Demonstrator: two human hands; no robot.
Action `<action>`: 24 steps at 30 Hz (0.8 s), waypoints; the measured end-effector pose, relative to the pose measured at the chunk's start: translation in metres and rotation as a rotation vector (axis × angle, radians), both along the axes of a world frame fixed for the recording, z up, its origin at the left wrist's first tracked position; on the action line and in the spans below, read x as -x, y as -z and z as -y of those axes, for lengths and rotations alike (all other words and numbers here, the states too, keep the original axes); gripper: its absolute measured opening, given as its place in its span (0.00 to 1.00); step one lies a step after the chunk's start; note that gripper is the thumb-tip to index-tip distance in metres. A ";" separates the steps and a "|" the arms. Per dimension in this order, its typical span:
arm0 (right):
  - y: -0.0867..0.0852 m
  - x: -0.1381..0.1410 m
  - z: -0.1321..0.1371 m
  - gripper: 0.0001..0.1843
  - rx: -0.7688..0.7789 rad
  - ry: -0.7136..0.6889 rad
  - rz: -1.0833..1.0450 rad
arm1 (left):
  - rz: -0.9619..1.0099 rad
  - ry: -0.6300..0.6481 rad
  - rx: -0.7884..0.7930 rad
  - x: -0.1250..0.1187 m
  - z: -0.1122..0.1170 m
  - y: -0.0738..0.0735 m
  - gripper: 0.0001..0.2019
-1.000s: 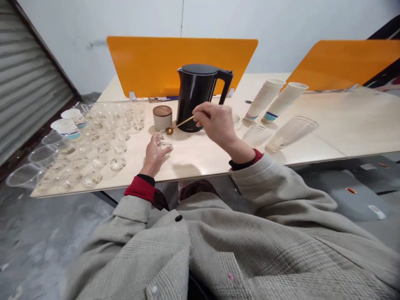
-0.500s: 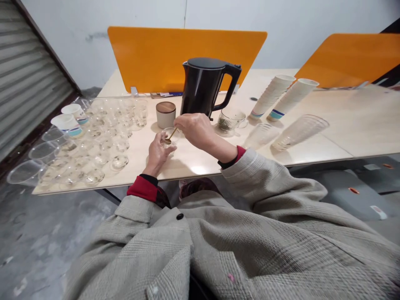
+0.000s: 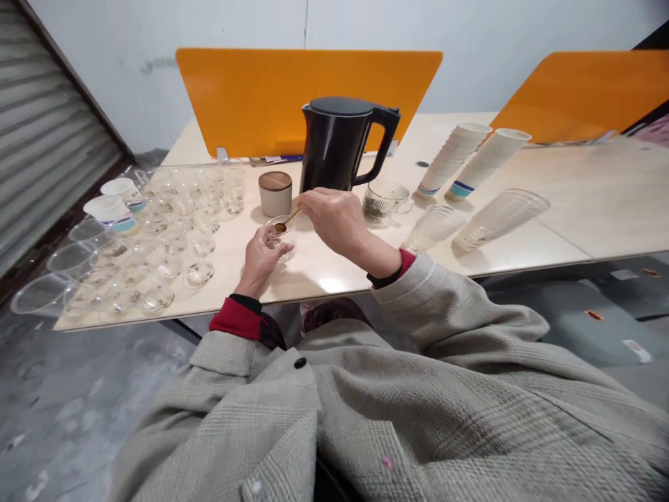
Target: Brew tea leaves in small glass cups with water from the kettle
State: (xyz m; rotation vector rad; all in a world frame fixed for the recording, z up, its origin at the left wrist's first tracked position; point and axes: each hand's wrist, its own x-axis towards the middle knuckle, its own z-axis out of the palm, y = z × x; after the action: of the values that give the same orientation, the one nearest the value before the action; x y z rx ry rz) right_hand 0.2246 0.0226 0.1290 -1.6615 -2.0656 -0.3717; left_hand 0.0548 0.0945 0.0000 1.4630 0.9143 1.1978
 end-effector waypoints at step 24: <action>-0.002 -0.007 0.002 0.18 0.010 -0.128 0.016 | -0.038 0.039 -0.023 0.006 0.001 0.003 0.36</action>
State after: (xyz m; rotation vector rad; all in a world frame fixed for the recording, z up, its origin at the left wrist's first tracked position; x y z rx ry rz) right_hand 0.2311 0.0205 0.1309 -1.5264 -2.1759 -0.3331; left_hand 0.0490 0.0934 -0.0030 1.5200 0.8957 1.1591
